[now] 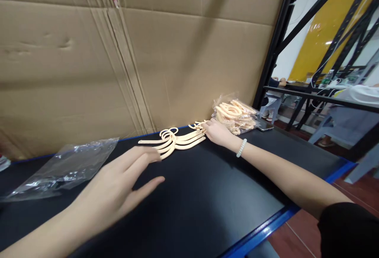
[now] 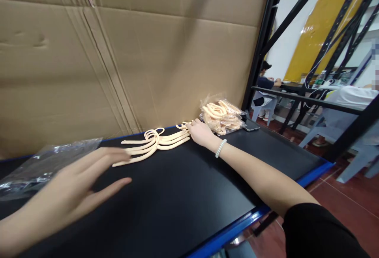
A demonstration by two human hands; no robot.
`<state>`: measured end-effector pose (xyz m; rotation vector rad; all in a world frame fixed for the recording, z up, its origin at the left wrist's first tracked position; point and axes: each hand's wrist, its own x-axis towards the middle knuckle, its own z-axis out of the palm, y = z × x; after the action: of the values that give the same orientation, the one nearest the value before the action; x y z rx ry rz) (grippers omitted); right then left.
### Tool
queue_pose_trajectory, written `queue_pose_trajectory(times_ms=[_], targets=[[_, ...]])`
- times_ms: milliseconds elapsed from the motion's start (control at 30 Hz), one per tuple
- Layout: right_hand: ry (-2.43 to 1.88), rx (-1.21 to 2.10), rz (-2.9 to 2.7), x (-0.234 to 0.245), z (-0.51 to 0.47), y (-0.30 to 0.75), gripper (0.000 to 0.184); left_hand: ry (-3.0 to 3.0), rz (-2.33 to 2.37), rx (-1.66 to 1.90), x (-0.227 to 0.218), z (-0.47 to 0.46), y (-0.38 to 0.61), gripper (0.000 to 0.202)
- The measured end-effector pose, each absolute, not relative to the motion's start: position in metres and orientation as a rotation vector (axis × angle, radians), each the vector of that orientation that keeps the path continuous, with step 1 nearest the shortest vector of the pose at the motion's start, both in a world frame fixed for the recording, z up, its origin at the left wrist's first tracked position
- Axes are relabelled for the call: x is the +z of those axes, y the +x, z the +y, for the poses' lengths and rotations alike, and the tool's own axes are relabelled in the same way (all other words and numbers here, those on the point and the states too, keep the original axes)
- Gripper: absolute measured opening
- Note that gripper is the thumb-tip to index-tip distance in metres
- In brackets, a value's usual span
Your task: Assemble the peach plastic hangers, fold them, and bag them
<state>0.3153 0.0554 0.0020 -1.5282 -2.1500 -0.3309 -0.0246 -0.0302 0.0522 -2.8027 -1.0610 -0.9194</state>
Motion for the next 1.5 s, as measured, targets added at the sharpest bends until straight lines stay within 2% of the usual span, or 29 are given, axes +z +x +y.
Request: queue_pose_trajectory(times_ms=[67,167,233,433,667,833,1100,1300,1500], targets=[[-1.557,-0.307,-2.133,-0.004,0.06,0.315,0.008,-2.82,-1.02,-0.809,0.038,-0.007,-0.018,0.04],[-1.568,-0.253,-2.075,-0.008,0.065,0.317,0.015,-2.819,-1.133,-0.814,0.013,0.02,-0.017,0.034],[-1.548,-0.213,-2.005,-0.006,0.066,0.32,0.011,-2.851,-1.17,-0.818,0.004,0.027,-0.018,0.033],[-1.389,-0.069,-1.651,0.015,0.056,0.328,0.014,-2.836,-1.275,-0.888,0.005,0.015,-0.02,0.026],[-1.154,0.302,-1.368,0.038,0.028,0.311,0.014,-2.867,-1.369,-0.998,0.002,0.012,-0.025,0.017],[-0.972,0.83,-1.18,0.028,0.006,0.29,0.026,-2.894,-1.311,-0.97,0.004,0.011,-0.027,0.027],[-0.921,1.127,-1.041,0.008,0.006,0.291,0.048,-2.863,-1.351,-1.107,0.004,0.015,-0.031,0.02],[-0.839,1.306,-1.093,0.005,0.006,0.289,0.014,-2.881,-1.448,-1.113,0.002,0.017,-0.034,0.021],[-0.914,1.345,-1.066,0.01,0.002,0.291,0.018,-2.895,-1.46,-1.107,0.004,0.014,-0.033,0.02]])
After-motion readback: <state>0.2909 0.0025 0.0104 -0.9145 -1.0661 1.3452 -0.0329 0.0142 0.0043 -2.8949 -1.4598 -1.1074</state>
